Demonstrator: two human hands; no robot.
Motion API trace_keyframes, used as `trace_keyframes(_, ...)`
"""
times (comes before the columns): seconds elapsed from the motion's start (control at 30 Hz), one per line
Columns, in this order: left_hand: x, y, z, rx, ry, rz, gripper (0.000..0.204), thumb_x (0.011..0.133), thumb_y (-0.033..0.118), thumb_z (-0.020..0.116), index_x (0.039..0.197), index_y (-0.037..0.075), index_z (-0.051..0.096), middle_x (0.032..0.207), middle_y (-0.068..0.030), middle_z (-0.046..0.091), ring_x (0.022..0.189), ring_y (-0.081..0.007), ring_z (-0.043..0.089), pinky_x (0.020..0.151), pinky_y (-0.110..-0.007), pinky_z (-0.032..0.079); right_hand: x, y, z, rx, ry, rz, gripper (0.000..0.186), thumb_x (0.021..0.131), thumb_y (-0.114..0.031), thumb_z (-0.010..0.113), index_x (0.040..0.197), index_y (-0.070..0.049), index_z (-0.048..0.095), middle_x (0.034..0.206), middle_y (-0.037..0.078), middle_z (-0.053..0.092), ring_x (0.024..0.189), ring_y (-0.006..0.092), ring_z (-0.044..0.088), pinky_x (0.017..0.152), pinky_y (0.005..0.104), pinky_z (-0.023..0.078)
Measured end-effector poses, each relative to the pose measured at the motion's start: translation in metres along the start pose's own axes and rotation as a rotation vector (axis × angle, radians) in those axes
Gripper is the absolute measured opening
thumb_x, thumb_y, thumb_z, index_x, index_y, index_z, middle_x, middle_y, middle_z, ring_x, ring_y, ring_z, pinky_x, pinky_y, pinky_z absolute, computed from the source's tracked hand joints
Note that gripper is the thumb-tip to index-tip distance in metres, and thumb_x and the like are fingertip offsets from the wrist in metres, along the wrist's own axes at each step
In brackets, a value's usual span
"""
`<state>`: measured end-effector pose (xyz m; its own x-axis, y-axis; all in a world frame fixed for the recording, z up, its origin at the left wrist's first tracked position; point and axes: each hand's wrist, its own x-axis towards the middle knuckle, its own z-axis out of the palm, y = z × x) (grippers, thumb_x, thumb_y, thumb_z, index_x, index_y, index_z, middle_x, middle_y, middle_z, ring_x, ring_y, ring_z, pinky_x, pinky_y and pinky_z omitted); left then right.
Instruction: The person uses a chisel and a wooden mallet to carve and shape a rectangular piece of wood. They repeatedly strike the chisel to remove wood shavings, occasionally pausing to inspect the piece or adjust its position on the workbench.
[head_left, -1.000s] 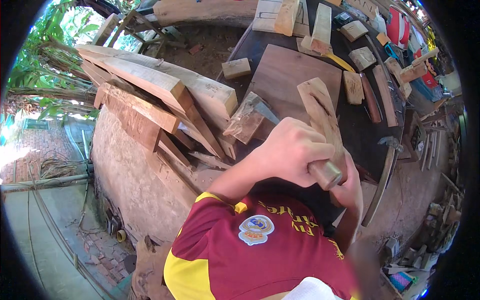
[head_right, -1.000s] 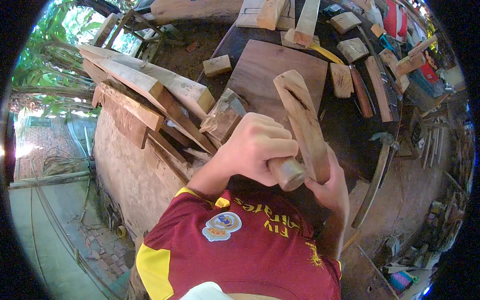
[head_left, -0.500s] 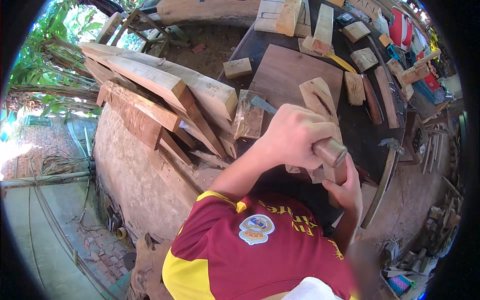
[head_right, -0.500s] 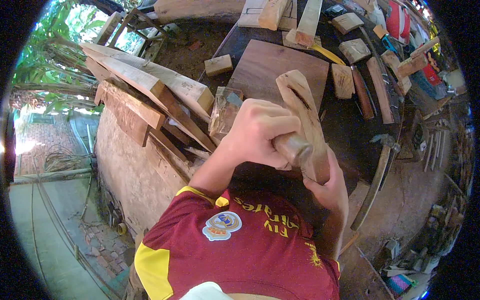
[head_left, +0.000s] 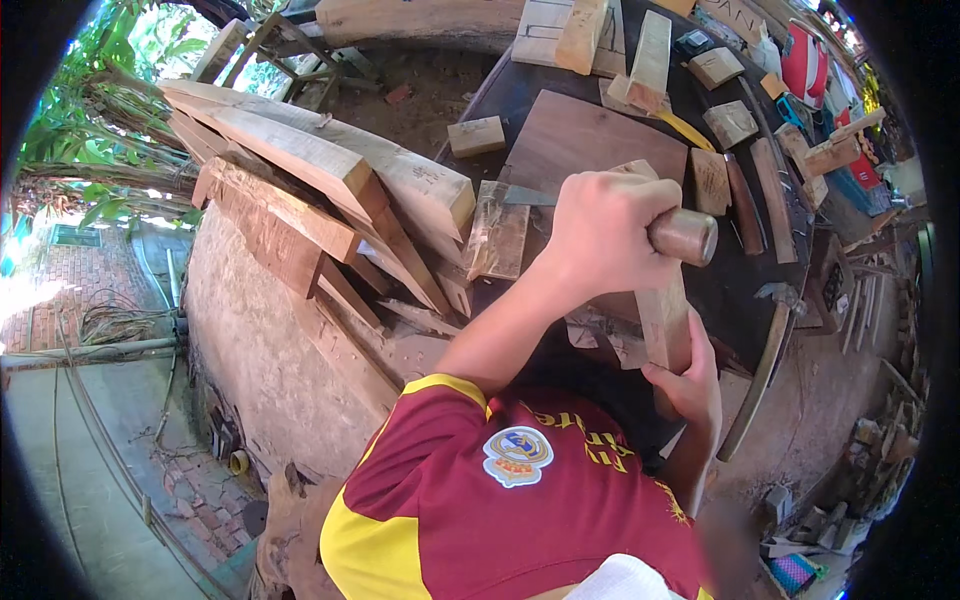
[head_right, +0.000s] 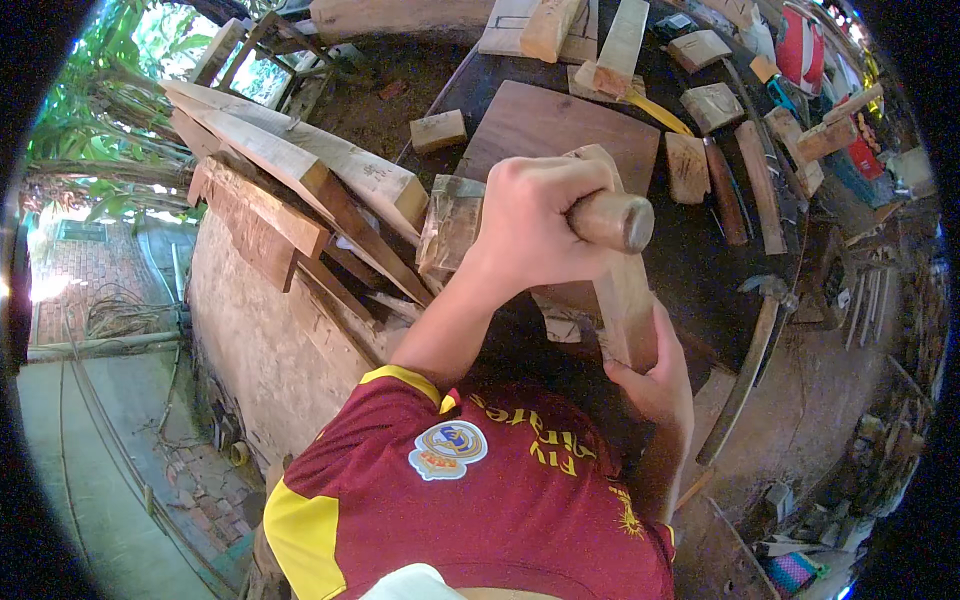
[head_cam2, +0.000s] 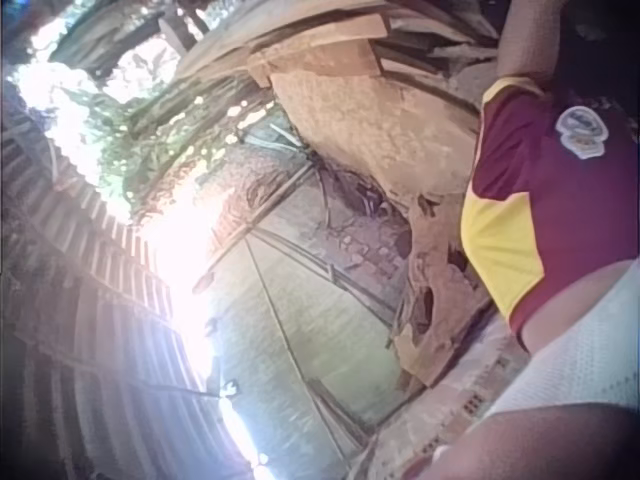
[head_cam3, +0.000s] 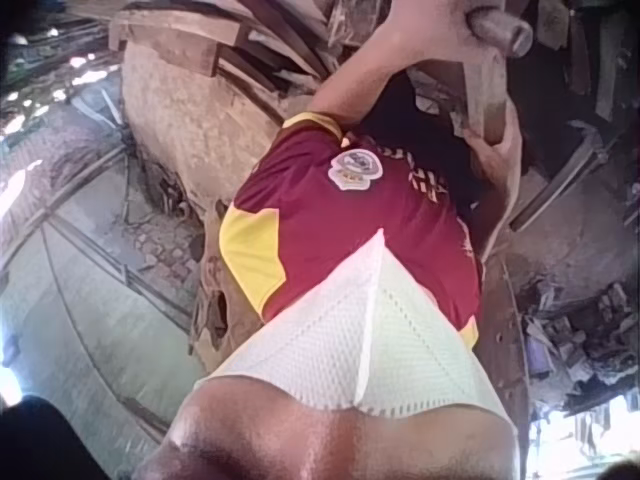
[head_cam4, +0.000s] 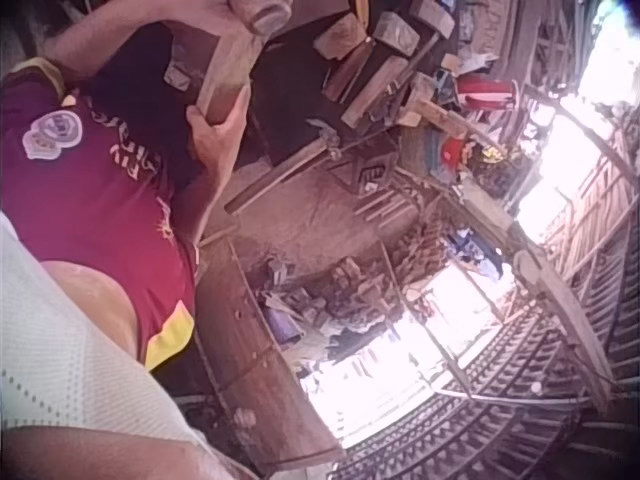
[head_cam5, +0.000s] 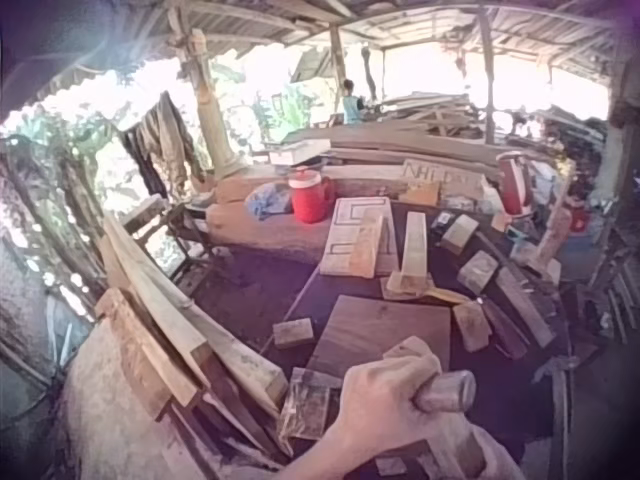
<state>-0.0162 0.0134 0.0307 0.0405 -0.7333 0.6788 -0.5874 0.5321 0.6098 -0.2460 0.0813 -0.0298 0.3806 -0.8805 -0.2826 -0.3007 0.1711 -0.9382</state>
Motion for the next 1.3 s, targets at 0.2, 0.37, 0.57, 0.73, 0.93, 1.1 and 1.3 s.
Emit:
trace_keyframes(0.2, 0.008, 0.003, -0.003, 0.004, 0.007, -0.069, 0.021, 0.051, 0.016, 0.069, 0.068, 0.009, 0.059, 0.063, -0.0093, 0.058, 0.06, -0.0325, 0.061, 0.053, -0.04, 0.047, 0.004, -0.009, 0.003, -0.032, 0.064, -0.017, 0.088, 0.063, 0.0, 0.071, 0.143, 0.002, 0.035, 0.132, 0.012, 0.052, 0.124, 0.0218, 0.048, 0.106, 0.0372, 0.036)
trace_keyframes(0.37, 0.011, 0.003, 0.002, 0.059, 0.004, -0.113, 0.019, 0.053, 0.016, 0.07, 0.068, 0.009, 0.06, 0.064, -0.0092, 0.06, 0.061, -0.0324, 0.062, 0.054, -0.041, 0.048, 0.005, -0.008, -0.001, -0.054, 0.092, -0.064, 0.088, 0.062, -0.002, 0.071, 0.143, 0.002, 0.035, 0.131, 0.013, 0.053, 0.123, 0.0222, 0.05, 0.106, 0.0373, 0.037)
trace_keyframes(0.57, 0.011, 0.001, 0.006, 0.095, -0.026, -0.136, 0.022, 0.055, 0.019, 0.074, 0.069, 0.009, 0.061, 0.062, -0.0112, 0.059, 0.06, -0.0329, 0.061, 0.053, -0.039, 0.047, 0.005, -0.006, -0.002, -0.049, 0.127, -0.049, 0.087, 0.063, -0.003, 0.071, 0.142, 0.002, 0.036, 0.129, 0.013, 0.054, 0.122, 0.0226, 0.051, 0.105, 0.0375, 0.038)
trace_keyframes(0.73, 0.011, 0.003, 0.008, 0.095, -0.016, -0.146, 0.021, 0.055, 0.019, 0.073, 0.067, 0.008, 0.059, 0.061, -0.0123, 0.057, 0.06, -0.0338, 0.06, 0.053, -0.04, 0.047, 0.003, -0.004, -0.006, -0.051, 0.083, -0.072, 0.085, 0.066, 0.001, 0.071, 0.143, 0.0, 0.037, 0.132, 0.014, 0.053, 0.124, 0.0238, 0.05, 0.105, 0.0378, 0.037)
trace_keyframes(0.93, 0.019, -0.002, 0.007, 0.071, 0.137, -0.14, 0.018, 0.057, 0.018, 0.071, 0.065, 0.008, 0.058, 0.058, -0.0138, 0.055, 0.057, -0.0362, 0.058, 0.051, -0.04, 0.046, -0.001, -0.008, -0.013, -0.092, 0.141, -0.14, 0.086, 0.066, 0.002, 0.073, 0.143, 0.003, 0.035, 0.135, 0.017, 0.051, 0.126, 0.0257, 0.048, 0.107, 0.039, 0.036)
trace_keyframes(1.1, 0.021, -0.002, 0.006, 0.11, 0.161, -0.172, 0.019, 0.058, 0.018, 0.072, 0.063, 0.007, 0.057, 0.058, -0.0148, 0.054, 0.057, -0.0369, 0.057, 0.051, -0.039, 0.045, -0.004, 0.001, -0.029, -0.208, 0.24, -0.207, 0.092, 0.067, -0.004, 0.081, 0.144, 0.006, 0.032, 0.139, 0.02, 0.047, 0.129, 0.0277, 0.045, 0.109, 0.0406, 0.034)
trace_keyframes(1.3, 0.021, -0.003, 0.0, 0.038, 0.194, -0.148, 0.02, 0.059, 0.017, 0.072, 0.063, 0.005, 0.056, 0.057, -0.0158, 0.051, 0.053, -0.0362, 0.053, 0.05, -0.035, 0.044, -0.011, -0.014, -0.051, -0.384, 0.726, -0.437, 0.075, 0.076, -0.002, 0.075, 0.14, 0.004, 0.038, 0.127, 0.018, 0.055, 0.115, 0.0261, 0.055, 0.098, 0.036, 0.044)
